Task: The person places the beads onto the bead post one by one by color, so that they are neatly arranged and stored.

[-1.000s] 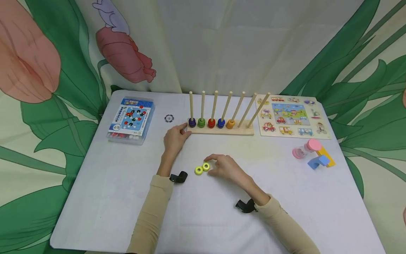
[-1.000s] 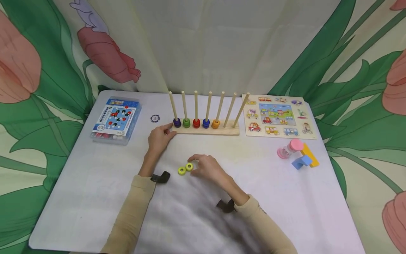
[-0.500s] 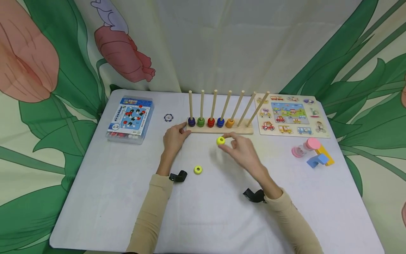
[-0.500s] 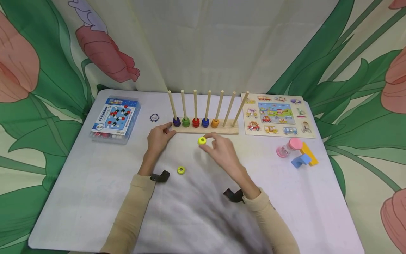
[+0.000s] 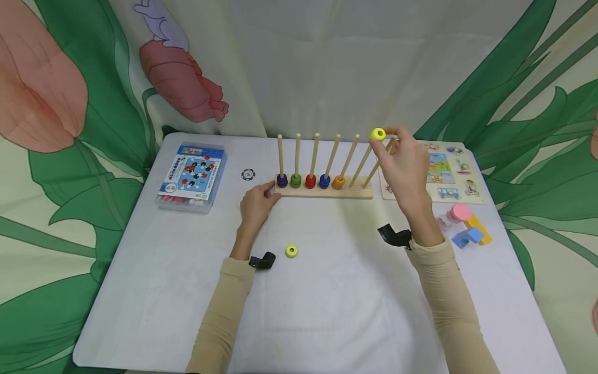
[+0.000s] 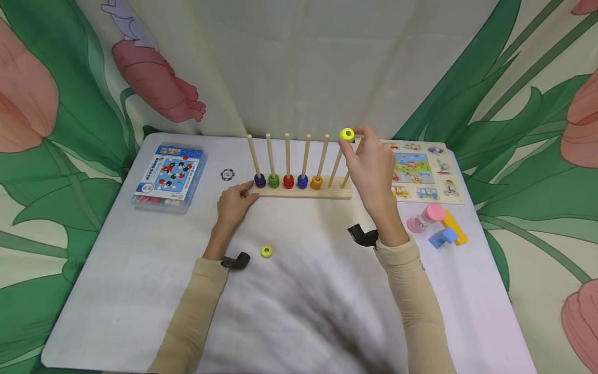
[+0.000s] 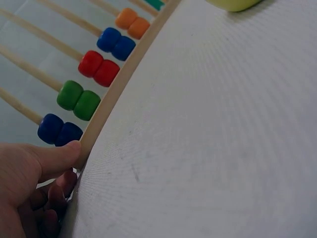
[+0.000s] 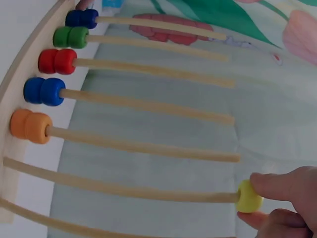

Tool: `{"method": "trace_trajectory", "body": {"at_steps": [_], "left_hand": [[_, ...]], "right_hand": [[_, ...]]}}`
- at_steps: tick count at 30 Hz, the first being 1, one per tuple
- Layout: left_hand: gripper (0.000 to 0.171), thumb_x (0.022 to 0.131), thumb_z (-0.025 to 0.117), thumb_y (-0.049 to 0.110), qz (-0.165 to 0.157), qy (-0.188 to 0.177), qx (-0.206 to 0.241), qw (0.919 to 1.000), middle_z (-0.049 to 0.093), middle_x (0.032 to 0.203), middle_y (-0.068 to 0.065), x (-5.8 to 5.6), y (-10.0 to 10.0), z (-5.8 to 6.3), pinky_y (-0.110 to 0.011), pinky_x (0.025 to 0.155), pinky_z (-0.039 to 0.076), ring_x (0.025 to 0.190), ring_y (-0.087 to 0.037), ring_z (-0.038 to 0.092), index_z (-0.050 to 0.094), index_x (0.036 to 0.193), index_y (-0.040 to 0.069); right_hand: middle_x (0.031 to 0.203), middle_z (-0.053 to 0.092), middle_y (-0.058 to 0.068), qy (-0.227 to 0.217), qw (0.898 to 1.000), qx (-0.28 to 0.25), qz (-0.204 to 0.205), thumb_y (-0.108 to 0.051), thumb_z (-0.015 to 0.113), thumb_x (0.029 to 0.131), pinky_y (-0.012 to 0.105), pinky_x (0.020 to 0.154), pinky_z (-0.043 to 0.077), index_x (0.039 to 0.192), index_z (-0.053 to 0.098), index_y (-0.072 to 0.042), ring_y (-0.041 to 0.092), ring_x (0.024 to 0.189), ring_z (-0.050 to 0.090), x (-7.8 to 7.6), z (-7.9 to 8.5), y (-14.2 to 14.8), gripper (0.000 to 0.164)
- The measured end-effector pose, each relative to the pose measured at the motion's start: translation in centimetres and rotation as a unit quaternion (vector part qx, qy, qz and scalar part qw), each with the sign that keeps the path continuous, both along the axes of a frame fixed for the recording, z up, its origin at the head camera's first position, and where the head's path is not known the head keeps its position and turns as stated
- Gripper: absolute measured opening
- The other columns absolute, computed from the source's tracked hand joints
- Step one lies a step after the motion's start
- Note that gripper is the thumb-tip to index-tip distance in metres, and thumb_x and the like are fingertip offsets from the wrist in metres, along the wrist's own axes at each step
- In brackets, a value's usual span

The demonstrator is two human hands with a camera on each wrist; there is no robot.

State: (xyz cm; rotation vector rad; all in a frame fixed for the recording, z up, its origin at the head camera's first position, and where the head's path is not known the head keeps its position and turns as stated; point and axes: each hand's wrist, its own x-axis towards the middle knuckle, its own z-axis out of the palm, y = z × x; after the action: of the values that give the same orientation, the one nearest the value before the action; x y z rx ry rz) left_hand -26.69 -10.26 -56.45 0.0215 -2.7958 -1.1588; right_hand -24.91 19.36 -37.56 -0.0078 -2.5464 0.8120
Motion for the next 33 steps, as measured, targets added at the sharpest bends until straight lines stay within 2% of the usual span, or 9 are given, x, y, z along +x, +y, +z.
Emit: {"method": "trace_trajectory", "body": {"at_steps": [10,15,18,20,23,26,28,31,33], "left_hand": [[0.047,0.085,0.072,0.034,0.005,0.004,-0.004,1.0,0.056,0.067,0.001,0.0,0.2,-0.2,-0.031,0.049,0.034,0.052,-0.016,0.046,0.063,0.126,0.013],[0.047,0.086,0.071,0.035,0.0,-0.001,-0.003,1.0,0.056,0.068,0.0,0.0,0.1,-0.3,-0.031,0.049,0.034,0.052,-0.016,0.046,0.062,0.127,0.013],[0.047,0.086,0.071,0.035,0.006,-0.004,-0.008,0.9999,0.056,0.068,0.001,0.1,-0.1,-0.4,-0.031,0.049,0.034,0.053,-0.016,0.046,0.062,0.127,0.014],[0.047,0.086,0.071,0.035,0.009,-0.006,-0.013,0.9999,0.056,0.068,0.001,0.2,-0.2,-0.2,-0.031,0.05,0.034,0.053,-0.016,0.046,0.062,0.127,0.014],[0.047,0.086,0.071,0.035,0.008,-0.007,-0.014,0.9998,0.056,0.069,0.0,0.3,-0.2,0.0,-0.032,0.05,0.034,0.054,-0.016,0.046,0.063,0.127,0.014],[0.047,0.086,0.07,0.035,0.002,-0.009,-0.016,0.9998,0.056,0.07,0.001,0.2,0.0,0.1,-0.032,0.051,0.034,0.055,-0.016,0.046,0.062,0.128,0.014],[0.047,0.087,0.07,0.035,-0.001,-0.009,-0.016,0.9998,0.056,0.07,0.001,0.0,0.1,0.2,-0.032,0.051,0.034,0.055,-0.016,0.046,0.062,0.128,0.015],[0.047,0.086,0.07,0.035,-0.003,-0.006,-0.018,0.9998,0.056,0.069,0.001,-0.1,0.1,0.2,-0.031,0.051,0.034,0.055,-0.016,0.046,0.062,0.128,0.015],[0.046,0.086,0.07,0.035,-0.001,-0.005,-0.019,0.9998,0.056,0.069,0.002,-0.1,0.1,0.2,-0.031,0.051,0.034,0.055,-0.016,0.046,0.062,0.127,0.015]], "right_hand": [[0.062,0.054,0.008,-0.025,1.0,0.002,-0.005,-0.047,0.058,0.091,0.032,0.043,0.031,0.127,0.058,-0.009,0.021,0.046,0.043,-0.7,-1.0,0.0,0.053],[0.057,0.043,0.006,0.045,0.998,-0.044,0.018,-0.038,0.063,0.09,0.031,0.05,0.027,0.13,0.054,-0.01,0.018,0.047,0.037,0.4,-2.5,-0.7,0.05],[0.058,0.042,0.003,0.067,0.994,-0.064,0.056,-0.029,0.069,0.088,0.03,0.052,0.028,0.128,0.054,-0.009,0.016,0.05,0.037,1.6,-4.3,-2.3,0.047],[0.059,0.044,0.001,0.036,0.993,-0.068,0.091,-0.026,0.071,0.086,0.03,0.051,0.029,0.127,0.055,-0.008,0.016,0.05,0.039,2.8,-5.9,-4.0,0.047],[0.062,0.047,-0.002,-0.068,0.982,-0.051,0.169,-0.027,0.074,0.084,0.028,0.049,0.034,0.126,0.055,-0.01,0.013,0.051,0.041,4.8,-9.1,-6.5,0.049],[0.064,0.048,-0.004,-0.188,0.953,-0.012,0.239,-0.032,0.078,0.079,0.028,0.049,0.034,0.124,0.059,-0.014,0.011,0.052,0.041,6.6,-12.3,-8.4,0.052],[0.064,0.049,-0.004,-0.24,0.931,0.01,0.276,-0.034,0.08,0.076,0.028,0.049,0.033,0.121,0.061,-0.016,0.01,0.052,0.041,7.5,-14.0,-9.2,0.052],[0.064,0.048,-0.006,-0.267,0.915,0.032,0.301,-0.035,0.083,0.072,0.027,0.048,0.032,0.114,0.064,-0.019,0.008,0.053,0.041,8.3,-15.9,-9.9,0.049],[0.063,0.048,-0.007,-0.262,0.914,0.039,0.307,-0.035,0.082,0.072,0.026,0.048,0.032,0.109,0.065,-0.02,0.007,0.054,0.042,8.6,-16.5,-10.1,0.043]]}}
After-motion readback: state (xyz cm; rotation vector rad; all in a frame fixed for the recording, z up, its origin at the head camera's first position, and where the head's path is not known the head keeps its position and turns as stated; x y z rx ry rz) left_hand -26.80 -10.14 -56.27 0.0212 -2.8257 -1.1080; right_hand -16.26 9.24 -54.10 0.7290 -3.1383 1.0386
